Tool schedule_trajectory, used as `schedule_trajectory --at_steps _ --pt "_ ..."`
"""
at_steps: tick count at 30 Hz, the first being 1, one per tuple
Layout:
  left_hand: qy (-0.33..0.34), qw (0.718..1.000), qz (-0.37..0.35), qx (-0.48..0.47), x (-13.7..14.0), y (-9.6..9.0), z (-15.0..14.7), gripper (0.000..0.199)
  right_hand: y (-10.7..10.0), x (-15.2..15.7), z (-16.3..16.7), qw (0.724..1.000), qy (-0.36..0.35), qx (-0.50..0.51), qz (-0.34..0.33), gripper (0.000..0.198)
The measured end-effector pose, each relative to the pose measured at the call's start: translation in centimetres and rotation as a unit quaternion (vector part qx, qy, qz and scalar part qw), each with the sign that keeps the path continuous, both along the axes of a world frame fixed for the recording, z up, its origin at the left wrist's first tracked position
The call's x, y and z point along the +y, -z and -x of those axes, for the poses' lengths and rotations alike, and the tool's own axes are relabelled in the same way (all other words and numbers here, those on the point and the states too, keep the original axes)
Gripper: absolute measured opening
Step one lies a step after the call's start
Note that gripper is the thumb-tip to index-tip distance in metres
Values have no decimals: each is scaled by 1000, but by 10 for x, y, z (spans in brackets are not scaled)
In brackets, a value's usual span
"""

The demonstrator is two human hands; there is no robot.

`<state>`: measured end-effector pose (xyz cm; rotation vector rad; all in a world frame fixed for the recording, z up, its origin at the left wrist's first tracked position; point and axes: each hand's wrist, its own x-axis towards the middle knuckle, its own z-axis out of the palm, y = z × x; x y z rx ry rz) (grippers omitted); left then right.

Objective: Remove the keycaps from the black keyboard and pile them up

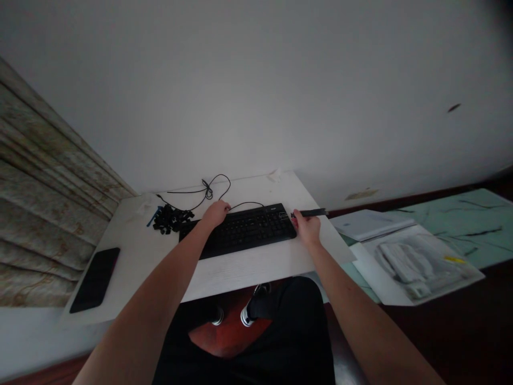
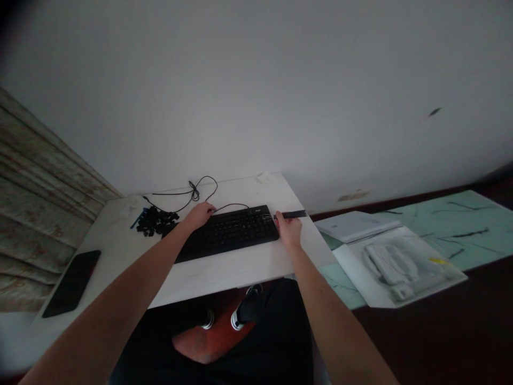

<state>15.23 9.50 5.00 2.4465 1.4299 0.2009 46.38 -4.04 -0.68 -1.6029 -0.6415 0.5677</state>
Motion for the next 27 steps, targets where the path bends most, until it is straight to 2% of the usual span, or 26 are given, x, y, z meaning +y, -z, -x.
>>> schedule_trajectory --at_steps 5,9,11,14,20,27 --pt "-19 1000 -1 22 3 1 -5 33 -2 0 0 1000 6 -6 1 37" --pt "-62 996 -40 -49 4 1 0 43 -7 -2 3 1000 8 16 -14 35" --pt "-85 992 -62 -74 5 -3 12 43 -8 -3 4 999 5 23 -21 35" --pt "-96 991 -72 -56 6 -11 42 39 -8 -3 3 1000 2 9 -13 36" --pt "-99 994 -41 -17 4 -20 99 28 -7 -3 3 1000 0 -13 -1 37" --pt "-106 993 -22 -50 -3 -10 116 30 -4 -2 2 1000 1 -2 6 40"
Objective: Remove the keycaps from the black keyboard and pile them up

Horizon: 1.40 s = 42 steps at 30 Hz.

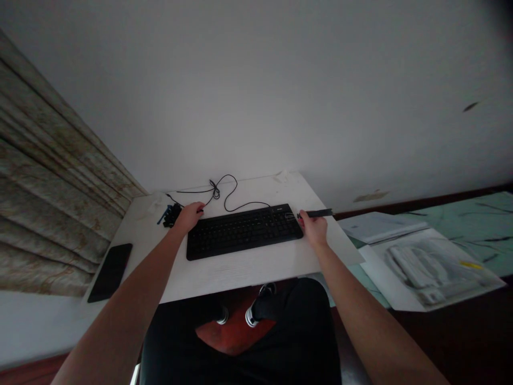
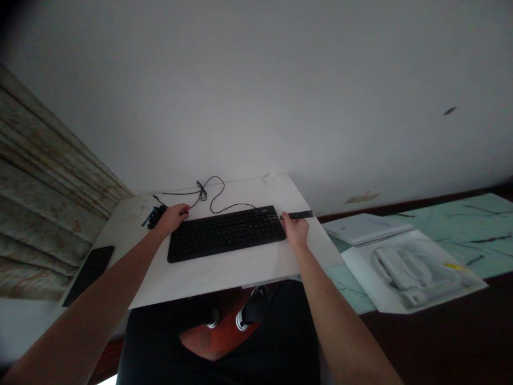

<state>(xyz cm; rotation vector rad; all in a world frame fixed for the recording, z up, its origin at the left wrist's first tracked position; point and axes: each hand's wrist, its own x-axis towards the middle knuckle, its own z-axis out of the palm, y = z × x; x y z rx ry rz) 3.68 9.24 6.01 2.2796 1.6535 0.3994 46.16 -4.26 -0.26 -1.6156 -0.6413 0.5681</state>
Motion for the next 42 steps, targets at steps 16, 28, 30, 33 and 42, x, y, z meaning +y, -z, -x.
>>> schedule_trajectory --at_steps 16,28,30,33,42 --pt "60 989 -97 -91 -35 2 -91 32 -3 0 2 1000 4 -1 -10 34" --pt "138 984 -36 -105 -96 29 -246 32 -3 0 -4 999 0 21 -25 41" --pt "136 984 -39 -107 -95 33 -244 31 -3 0 -5 999 -5 36 -39 40" --pt "139 983 -43 -112 -94 34 -241 29 -7 1 -5 995 -16 79 -61 37" --pt "138 985 -44 -91 -96 29 -243 32 -38 11 7 987 -153 52 -10 30"
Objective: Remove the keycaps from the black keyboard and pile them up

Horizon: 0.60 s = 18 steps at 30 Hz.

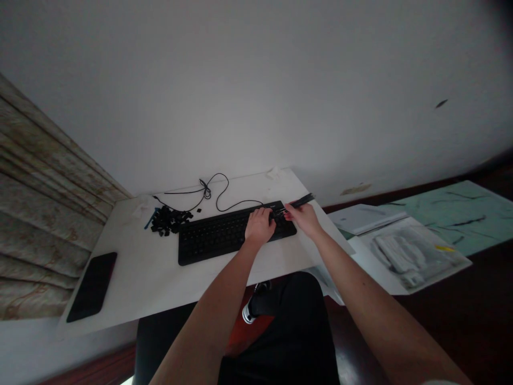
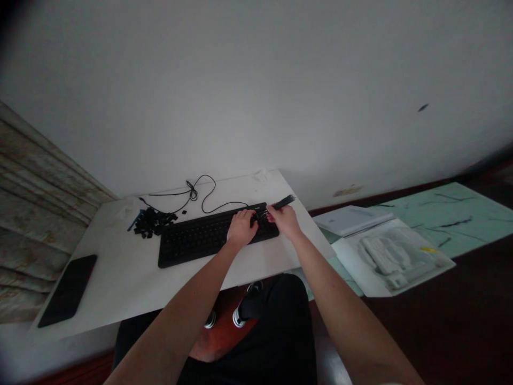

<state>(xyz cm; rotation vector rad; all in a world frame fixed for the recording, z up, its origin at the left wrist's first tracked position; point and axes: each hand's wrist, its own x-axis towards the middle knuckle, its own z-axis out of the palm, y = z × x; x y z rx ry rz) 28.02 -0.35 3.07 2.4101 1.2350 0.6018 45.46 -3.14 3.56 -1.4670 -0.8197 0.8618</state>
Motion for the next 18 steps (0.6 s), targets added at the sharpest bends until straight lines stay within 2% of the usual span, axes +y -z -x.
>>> schedule_trajectory --at_steps 3,7,10,15,18 --pt "1 1000 -6 8 0 0 0 32 -12 7 3 995 -51 -82 23 23" --pt "0 1000 -13 17 -1 0 1 31 -27 13 1 978 -78 -189 43 16" --pt "1 1000 -16 24 -1 -1 1 31 -33 18 -4 961 -101 -250 67 17" --pt "-2 999 -15 34 -2 -1 1 29 -37 23 -7 947 -172 -247 114 16" --pt "5 999 -16 37 -1 0 2 29 -38 25 -3 950 -183 -225 117 17"
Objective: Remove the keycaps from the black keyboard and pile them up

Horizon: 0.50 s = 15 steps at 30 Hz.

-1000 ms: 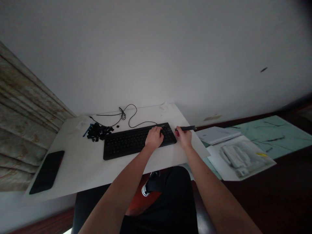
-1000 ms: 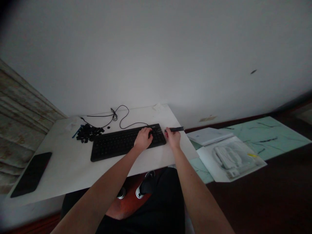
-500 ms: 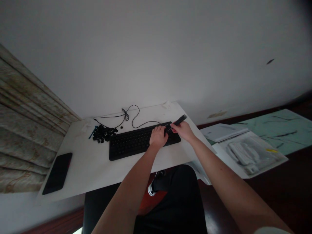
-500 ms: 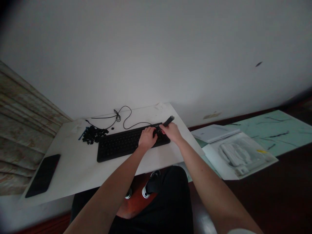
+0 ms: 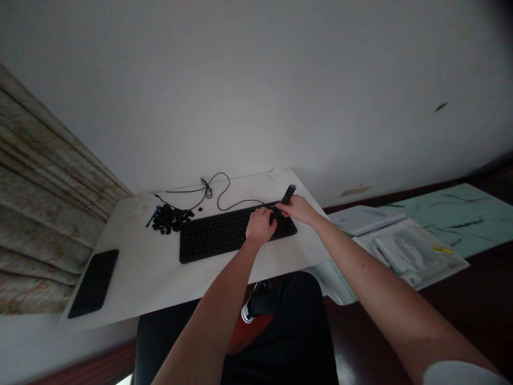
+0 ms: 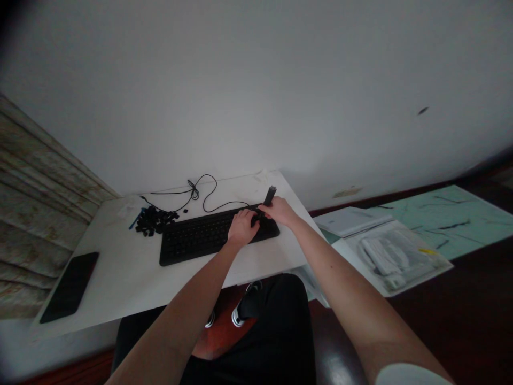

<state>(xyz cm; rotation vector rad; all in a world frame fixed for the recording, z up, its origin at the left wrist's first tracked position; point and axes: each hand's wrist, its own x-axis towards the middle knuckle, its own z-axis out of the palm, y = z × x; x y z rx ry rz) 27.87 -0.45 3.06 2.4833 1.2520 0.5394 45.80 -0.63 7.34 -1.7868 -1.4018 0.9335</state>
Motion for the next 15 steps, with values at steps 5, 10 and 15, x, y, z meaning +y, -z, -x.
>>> schedule_trajectory --at_steps 5,10,15 --pt "-4 1000 -6 -4 2 1 0 36 -3 4 6 996 13 83 17 17" --pt "-9 1000 1 4 2 -1 -1 26 -9 14 3 994 -16 97 55 24" --pt "-10 1000 8 4 1 -2 -1 27 -14 26 2 992 -73 50 88 20"
